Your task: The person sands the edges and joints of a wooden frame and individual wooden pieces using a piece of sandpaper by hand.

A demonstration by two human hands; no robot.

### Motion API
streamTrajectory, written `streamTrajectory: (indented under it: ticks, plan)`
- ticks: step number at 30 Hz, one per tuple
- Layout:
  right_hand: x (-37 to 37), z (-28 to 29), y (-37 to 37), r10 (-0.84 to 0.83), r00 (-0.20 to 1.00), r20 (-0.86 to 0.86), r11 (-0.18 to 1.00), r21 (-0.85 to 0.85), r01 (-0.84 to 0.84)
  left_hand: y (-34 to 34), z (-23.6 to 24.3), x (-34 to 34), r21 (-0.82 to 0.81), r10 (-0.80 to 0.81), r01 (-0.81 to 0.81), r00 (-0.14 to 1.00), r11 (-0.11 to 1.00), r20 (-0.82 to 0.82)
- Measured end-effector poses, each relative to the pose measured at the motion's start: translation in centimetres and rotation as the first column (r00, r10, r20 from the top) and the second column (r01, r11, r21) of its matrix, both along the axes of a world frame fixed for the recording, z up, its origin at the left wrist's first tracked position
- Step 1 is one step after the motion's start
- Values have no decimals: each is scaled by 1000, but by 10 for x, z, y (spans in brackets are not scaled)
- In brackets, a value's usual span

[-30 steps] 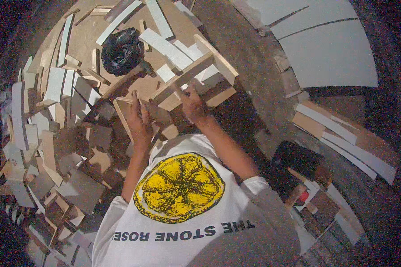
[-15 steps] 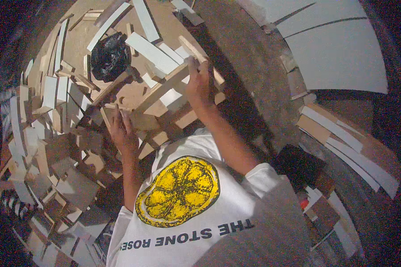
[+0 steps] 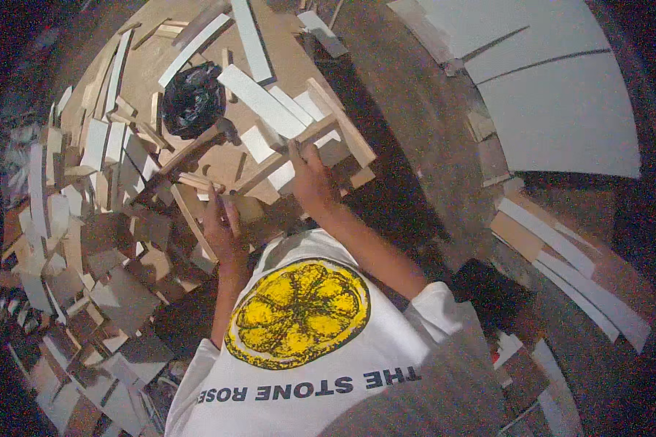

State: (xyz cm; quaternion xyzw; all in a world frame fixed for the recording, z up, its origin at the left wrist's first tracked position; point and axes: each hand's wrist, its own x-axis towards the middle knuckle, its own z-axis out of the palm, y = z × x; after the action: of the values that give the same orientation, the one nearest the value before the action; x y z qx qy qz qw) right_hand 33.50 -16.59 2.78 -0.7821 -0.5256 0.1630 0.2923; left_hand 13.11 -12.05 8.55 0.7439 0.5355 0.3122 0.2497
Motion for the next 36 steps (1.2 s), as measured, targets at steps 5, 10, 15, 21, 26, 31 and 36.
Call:
streamTrajectory:
  ticks: [5, 10, 15, 21, 26, 31, 36]
  plan:
    - [30, 20, -13, -3, 998, 62, 999, -43, 5, -24, 11, 1, 49, -73, 76, 995, 996, -70]
    - [37, 40, -28, -32, 990, -134, 998, 57, 40, -32, 18, -13, -25, -107, 106, 993, 994, -44]
    - [17, 72, -20, -11, 930, -366, 998, 49, 31, -25, 29, -39, 197, 284, -271, 958, 942, -41]
    - [12, 65, -4, 13, 968, -251, 997, 78, 7, -3, -13, -78, -362, 503, -409, 836, 838, 220]
    - [31, 49, 17, -43, 997, -58, 987, 150, 51, -5, -47, -83, -374, 427, -353, 894, 858, 136]
    - [28, 47, 43, 3, 984, -178, 999, -40, -11, 2, -55, -81, -563, 535, -348, 819, 749, 206]
    - [27, 46, 54, 16, 987, -159, 999, 49, -8, 18, -33, -78, -740, 631, -278, 736, 612, 245]
